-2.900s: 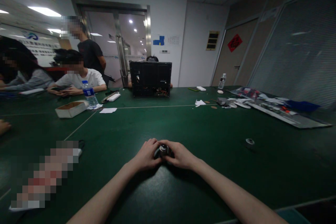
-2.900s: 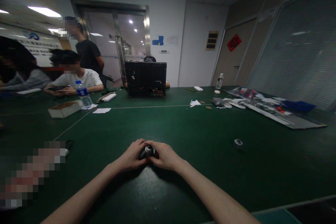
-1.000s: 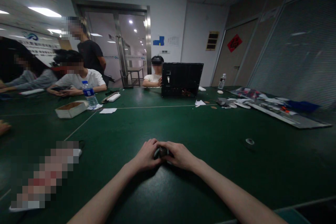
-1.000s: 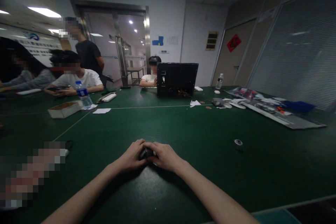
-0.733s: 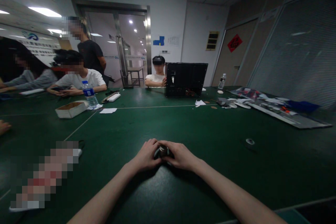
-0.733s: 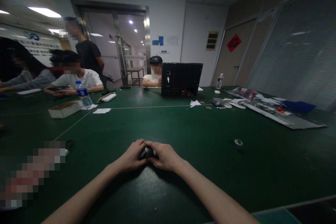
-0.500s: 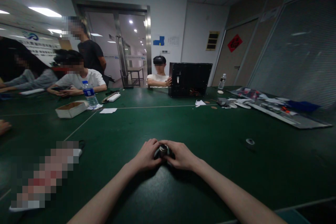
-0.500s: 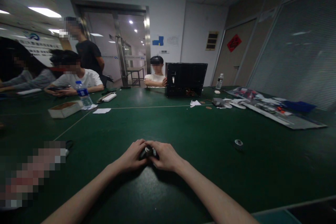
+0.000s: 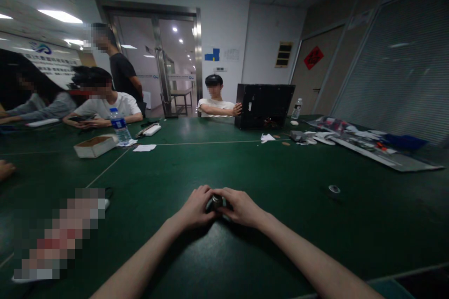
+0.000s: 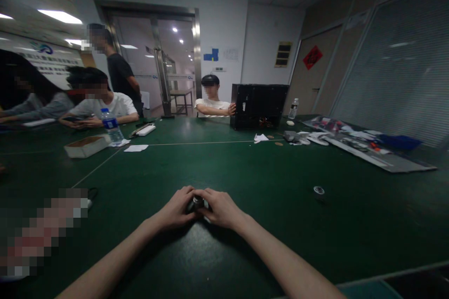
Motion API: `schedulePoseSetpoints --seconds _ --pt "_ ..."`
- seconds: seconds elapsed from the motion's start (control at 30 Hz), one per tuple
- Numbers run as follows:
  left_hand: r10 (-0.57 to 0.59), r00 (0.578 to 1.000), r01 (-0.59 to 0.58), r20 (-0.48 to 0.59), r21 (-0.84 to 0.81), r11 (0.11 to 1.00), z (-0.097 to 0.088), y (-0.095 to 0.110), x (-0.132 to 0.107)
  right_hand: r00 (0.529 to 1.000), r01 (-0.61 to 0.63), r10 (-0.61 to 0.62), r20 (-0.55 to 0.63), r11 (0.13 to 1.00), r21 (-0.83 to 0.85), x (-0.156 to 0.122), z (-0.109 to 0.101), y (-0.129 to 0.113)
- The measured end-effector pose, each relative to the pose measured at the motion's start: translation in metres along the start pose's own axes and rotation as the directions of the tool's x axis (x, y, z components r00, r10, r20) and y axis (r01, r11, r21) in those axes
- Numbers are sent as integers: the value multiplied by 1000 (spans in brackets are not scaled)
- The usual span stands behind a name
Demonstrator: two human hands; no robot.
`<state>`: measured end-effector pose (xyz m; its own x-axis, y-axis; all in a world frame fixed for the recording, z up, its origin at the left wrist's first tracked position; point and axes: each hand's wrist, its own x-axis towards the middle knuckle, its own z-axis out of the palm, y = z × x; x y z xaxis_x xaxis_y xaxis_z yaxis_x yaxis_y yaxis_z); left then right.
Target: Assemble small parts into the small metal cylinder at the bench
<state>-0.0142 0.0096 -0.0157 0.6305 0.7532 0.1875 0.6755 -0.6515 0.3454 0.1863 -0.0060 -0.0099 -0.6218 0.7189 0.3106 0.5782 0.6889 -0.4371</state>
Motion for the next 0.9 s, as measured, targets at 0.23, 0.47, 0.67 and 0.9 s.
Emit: schedulePoseSetpoints --seconds 0.23,0.47,0.67,0.9 --pt "-3 1000 3 4 10 1000 1 -1 0 1000 -7 7 2 1000 0 0 -1 -1" --pt "-4 1000 4 2 19 1000 0 0 1 1000 -4 4 -2 1000 -1 0 -2 0" --pt "-20 1000 20 8 10 1000 -2 2 0 1000 -9 9 7 1000 6 0 -2 -2" --pt "-10 1000 9 8 7 1000 -1 2 0 1000 -7 7 -4 1000 18 0 1 2"
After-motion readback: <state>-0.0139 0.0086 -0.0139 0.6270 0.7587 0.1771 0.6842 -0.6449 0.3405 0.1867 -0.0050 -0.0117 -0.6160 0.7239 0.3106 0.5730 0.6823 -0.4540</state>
